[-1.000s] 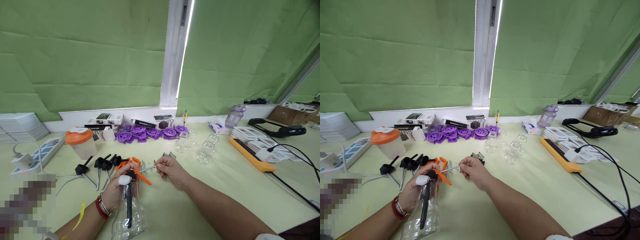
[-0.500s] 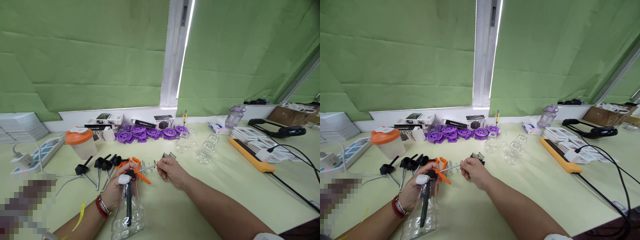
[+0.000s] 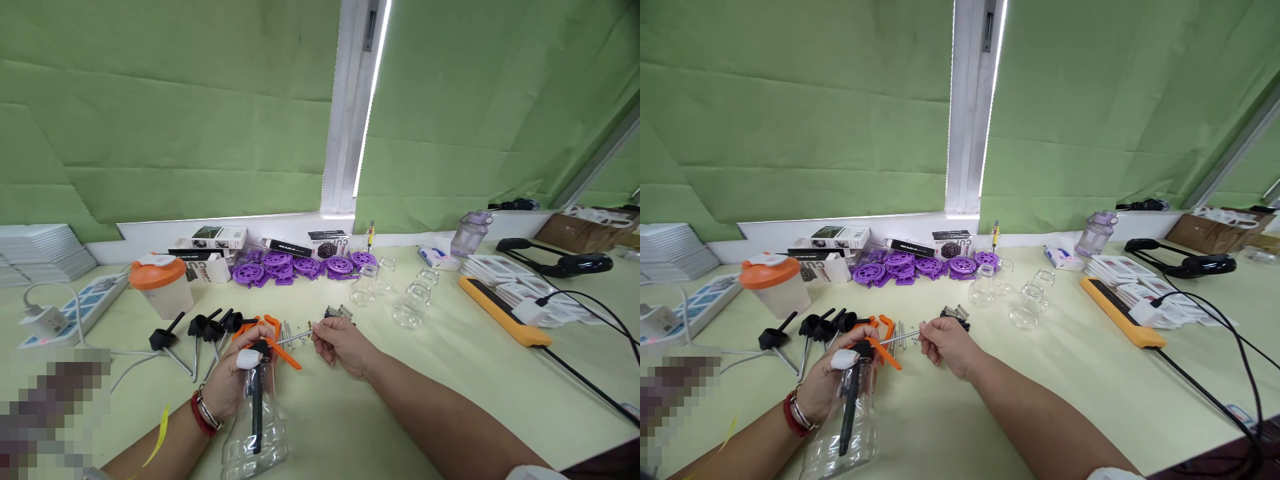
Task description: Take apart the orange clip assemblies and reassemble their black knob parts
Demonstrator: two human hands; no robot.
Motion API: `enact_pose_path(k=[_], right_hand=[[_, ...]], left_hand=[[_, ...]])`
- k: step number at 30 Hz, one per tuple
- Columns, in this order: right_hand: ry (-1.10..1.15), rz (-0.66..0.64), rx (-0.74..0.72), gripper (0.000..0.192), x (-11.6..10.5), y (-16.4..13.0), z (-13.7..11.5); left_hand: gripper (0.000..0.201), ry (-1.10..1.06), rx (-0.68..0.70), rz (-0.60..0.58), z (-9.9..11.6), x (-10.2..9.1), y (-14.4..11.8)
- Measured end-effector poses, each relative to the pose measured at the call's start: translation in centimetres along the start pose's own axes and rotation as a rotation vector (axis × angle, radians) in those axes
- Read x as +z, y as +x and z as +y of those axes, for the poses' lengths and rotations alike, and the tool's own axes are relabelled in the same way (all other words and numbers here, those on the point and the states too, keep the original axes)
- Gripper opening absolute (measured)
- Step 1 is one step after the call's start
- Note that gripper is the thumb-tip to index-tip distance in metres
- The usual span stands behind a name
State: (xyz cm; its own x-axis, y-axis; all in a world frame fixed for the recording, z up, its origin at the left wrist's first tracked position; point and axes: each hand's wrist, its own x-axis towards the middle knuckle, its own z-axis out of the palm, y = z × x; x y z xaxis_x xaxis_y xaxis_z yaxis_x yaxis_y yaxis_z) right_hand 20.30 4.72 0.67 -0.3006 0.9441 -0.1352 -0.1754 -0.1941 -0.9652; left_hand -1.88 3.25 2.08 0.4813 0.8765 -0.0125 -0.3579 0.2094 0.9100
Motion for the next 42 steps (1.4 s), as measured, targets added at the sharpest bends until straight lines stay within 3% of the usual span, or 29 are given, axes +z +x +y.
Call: enact_pose_path(k=[3,10,16,23,25,28,31,33,35,37,40,42], right_hand=[[0.024,-0.001,-0.045,0.028,-0.1,0.1,-0.1],[0.002,0.016,0.017,0.037,-0.2,0.4,0.2],[0.044,-0.001,-0.036,0.027,-0.5,0.5,0.2],[-0.07,0.018,-0.019,0.028,-0.6,0.7,0.1],[-0.176,0.1,-0.018,0.025,-0.5,0.4,0.0],[-0.531,0.181,-0.033,0.019,-0.1,-0.9,-0.3],[-0.917,0.031,-0.074,0.012,0.6,-2.5,-0.6],[-1.081,-0.098,-0.057,0.019,0.9,-3.1,-0.8],[-1.157,-0.186,-0.019,0.023,1.0,-3.1,-0.9],[-1.169,-0.22,-0.002,0.016,1.0,-2.8,-1.1],[-1.131,-0.202,-0.024,0.003,0.6,-2.3,-1.4],[-1.092,-0.17,-0.029,0.005,0.2,-2.2,-1.7]], left_hand=[[0.03,-0.003,-0.006,-0.004,0.1,0.0,0.1],[0.029,-0.031,-0.018,-0.016,0.0,-0.2,0.3],[0.026,-0.048,-0.05,-0.017,-0.3,-0.6,0.5],[0.025,-0.041,-0.085,-0.001,-0.2,-0.7,0.9],[0.025,-0.054,-0.088,-0.01,-0.2,-0.8,0.9],[0.027,-0.086,-0.079,-0.012,-0.3,-1.1,0.9],[0.029,-0.117,-0.085,-0.002,-0.3,-1.5,0.7],[0.03,-0.118,-0.093,-0.009,-0.4,-1.6,0.7],[0.031,-0.104,-0.09,-0.018,-0.4,-1.7,0.7],[0.031,-0.093,-0.081,-0.022,-0.4,-1.8,0.8],[0.031,-0.097,-0.083,-0.028,-0.4,-1.8,0.9],[0.032,-0.097,-0.084,-0.024,-0.2,-1.8,1.0]])
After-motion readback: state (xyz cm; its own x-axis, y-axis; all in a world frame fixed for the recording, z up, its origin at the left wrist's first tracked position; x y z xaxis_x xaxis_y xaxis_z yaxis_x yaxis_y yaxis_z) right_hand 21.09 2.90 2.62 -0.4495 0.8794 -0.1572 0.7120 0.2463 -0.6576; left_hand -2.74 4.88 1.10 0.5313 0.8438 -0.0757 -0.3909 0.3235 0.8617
